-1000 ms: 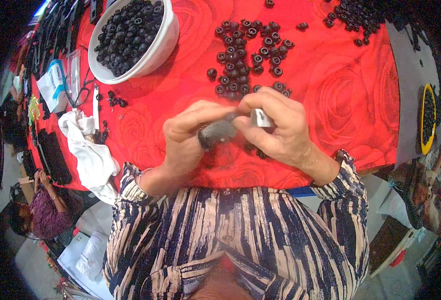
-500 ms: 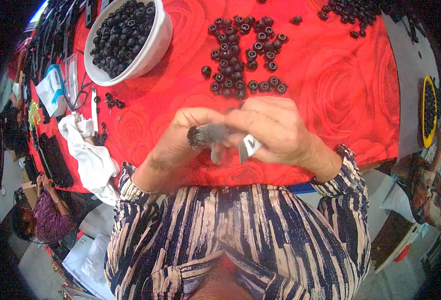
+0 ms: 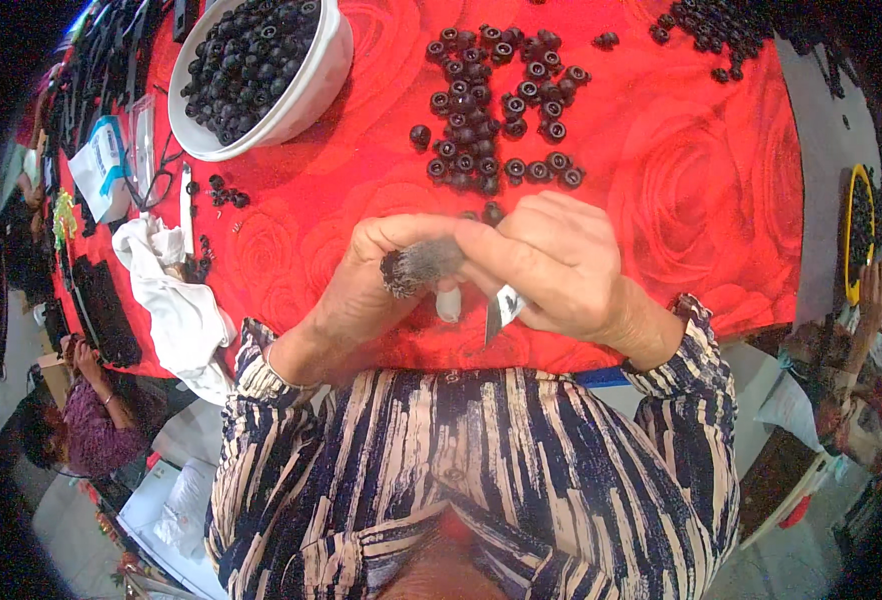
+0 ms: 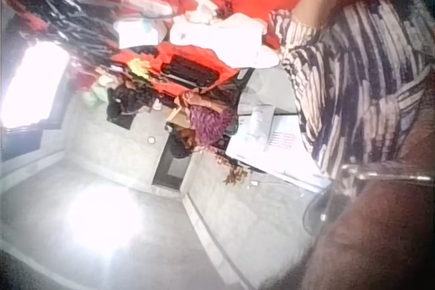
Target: The person sits at a table covered with a red cloth and repeatedly picks up small black beads. Using a small metal tool, they scrape or clean the surface of each bead individually. The cleaned beads are placed back onto the table surface, while a bowl of unprocessed beads sits nearby.
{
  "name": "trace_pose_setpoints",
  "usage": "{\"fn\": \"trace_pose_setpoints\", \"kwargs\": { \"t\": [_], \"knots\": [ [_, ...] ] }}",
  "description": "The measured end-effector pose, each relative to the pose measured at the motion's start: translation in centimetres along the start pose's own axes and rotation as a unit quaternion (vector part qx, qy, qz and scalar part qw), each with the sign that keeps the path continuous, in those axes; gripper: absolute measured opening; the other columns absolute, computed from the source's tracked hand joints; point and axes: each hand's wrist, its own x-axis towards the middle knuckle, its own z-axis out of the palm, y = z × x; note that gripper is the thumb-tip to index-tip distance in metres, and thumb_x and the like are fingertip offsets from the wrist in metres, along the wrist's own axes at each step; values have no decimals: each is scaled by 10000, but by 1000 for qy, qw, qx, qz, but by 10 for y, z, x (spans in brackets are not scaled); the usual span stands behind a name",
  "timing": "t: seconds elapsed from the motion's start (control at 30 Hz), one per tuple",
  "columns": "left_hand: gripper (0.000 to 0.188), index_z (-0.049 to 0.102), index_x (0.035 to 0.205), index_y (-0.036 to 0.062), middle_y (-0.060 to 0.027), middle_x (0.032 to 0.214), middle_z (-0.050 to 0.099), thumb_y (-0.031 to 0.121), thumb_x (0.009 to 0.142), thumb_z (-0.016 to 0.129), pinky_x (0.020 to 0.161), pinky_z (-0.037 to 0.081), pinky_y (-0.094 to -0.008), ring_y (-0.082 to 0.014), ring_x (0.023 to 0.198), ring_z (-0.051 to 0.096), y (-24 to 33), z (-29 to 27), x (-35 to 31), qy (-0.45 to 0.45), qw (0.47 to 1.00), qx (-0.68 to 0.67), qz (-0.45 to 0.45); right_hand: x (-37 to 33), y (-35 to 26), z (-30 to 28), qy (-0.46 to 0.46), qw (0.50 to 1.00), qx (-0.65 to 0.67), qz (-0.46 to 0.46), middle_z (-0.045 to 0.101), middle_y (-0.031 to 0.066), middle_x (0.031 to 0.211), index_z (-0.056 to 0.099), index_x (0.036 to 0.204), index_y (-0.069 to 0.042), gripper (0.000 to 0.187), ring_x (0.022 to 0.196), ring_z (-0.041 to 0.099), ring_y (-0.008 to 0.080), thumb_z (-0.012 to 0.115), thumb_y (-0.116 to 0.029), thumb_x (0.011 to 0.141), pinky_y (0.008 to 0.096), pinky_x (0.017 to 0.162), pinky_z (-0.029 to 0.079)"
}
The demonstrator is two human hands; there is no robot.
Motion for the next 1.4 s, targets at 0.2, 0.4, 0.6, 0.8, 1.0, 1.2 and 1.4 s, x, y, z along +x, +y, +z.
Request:
{"fn": "trace_pose_setpoints", "kwargs": {
  "t": [0.2,0.4,0.6,0.8,1.0,1.2,1.4],
  "knots": [
    [224,620,1082,-15,-66,873,636,1,882,521,601,496,-235,-116,688,617,-5,2,-5,4,998,-44,47,-2,-3,1,10,999,-34,-16,499,49,635,632,959,26,361,493,477,177,766,-48,632,305,425,353],
    [229,611,1080,-17,-57,930,615,-29,883,496,600,487,-222,-103,681,599,-2,-1,-3,13,998,-13,56,3,-2,-4,-25,990,53,125,516,67,705,587,952,-5,316,554,509,181,726,-24,669,297,486,394],
    [246,611,1083,-9,-48,925,602,-57,876,488,595,474,-212,-91,685,577,6,-2,-3,26,995,45,86,10,-4,-19,-70,913,241,321,518,65,836,526,1034,-7,219,720,509,134,546,-48,820,271,636,410],
    [246,607,1085,-13,-42,905,587,-63,866,507,588,469,-210,-85,684,571,6,-1,-2,24,995,30,95,10,-1,-13,-95,943,158,277,517,97,800,549,1006,17,160,699,530,200,532,-77,877,298,632,421],
    [238,608,1089,-8,-39,887,576,-42,871,520,574,458,-207,-79,669,568,4,-1,-1,15,994,46,94,10,-1,-13,-99,943,146,284,524,103,791,550,1006,21,167,699,546,221,553,-63,861,316,630,435],
    [256,606,1101,-4,-44,891,582,-54,871,505,571,462,-206,-83,667,573,4,-1,-1,18,995,42,84,8,-1,-12,-99,943,142,285,527,106,792,549,1000,22,173,691,548,228,567,-60,848,319,623,434],
    [271,604,1101,-7,-50,910,596,-73,869,481,568,472,-207,-88,660,576,4,-2,0,20,995,52,85,7,1,-11,-95,948,144,268,526,110,780,549,985,22,169,678,544,232,575,-57,838,325,609,427]
  ]
}}
